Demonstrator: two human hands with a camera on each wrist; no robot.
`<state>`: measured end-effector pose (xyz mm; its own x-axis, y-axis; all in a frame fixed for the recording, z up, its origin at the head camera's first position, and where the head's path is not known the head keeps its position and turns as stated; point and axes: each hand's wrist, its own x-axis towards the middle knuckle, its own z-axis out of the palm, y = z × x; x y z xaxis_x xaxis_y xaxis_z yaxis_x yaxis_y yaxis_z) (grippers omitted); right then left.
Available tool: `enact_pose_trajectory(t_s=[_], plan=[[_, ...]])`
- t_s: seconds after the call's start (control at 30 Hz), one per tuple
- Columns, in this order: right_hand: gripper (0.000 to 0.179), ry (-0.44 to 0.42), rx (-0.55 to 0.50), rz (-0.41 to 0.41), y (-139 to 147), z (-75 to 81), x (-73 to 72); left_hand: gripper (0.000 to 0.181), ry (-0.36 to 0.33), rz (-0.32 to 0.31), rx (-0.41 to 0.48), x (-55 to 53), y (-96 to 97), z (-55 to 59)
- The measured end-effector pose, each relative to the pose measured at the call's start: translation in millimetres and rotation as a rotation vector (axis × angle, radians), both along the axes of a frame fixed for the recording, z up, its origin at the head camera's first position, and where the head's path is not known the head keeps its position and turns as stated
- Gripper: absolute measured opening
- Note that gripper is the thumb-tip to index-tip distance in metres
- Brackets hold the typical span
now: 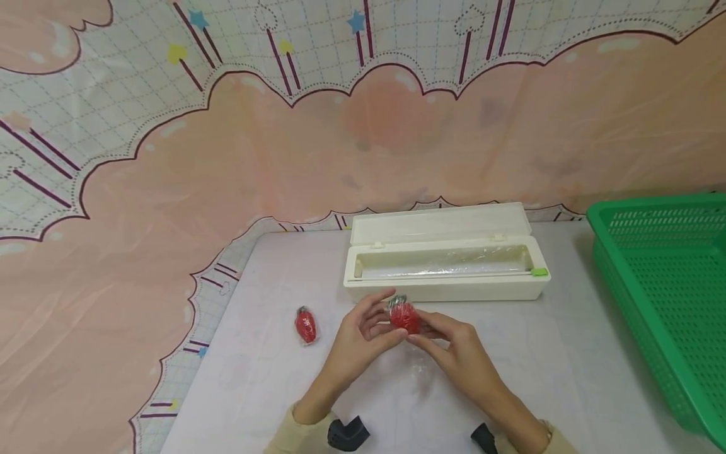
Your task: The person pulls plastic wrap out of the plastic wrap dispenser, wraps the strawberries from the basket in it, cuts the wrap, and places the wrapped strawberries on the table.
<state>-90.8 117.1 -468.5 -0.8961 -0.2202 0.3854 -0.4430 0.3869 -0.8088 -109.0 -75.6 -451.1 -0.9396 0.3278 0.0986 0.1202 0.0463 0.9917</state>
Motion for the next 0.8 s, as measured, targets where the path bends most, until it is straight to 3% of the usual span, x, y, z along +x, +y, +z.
enact_pose_trajectory(t_s=[0.4,0.63,0.8], plan=[[0.042,0.028,0.016,0.071,-0.6,0.5,0.2,0.053,0.025,0.026,-0.024,-0.9,-4.7,-2.1],[0.053,0.129,0.091,-0.018,-2.0,-2.0,0.6,0.052,0.030,0.088,0.008,0.4,-2.9,0.3],[0.055,0.128,0.109,-0.050,-1.5,-2.0,0.4,0.052,0.015,0.103,0.025,0.8,-1.6,1.4]])
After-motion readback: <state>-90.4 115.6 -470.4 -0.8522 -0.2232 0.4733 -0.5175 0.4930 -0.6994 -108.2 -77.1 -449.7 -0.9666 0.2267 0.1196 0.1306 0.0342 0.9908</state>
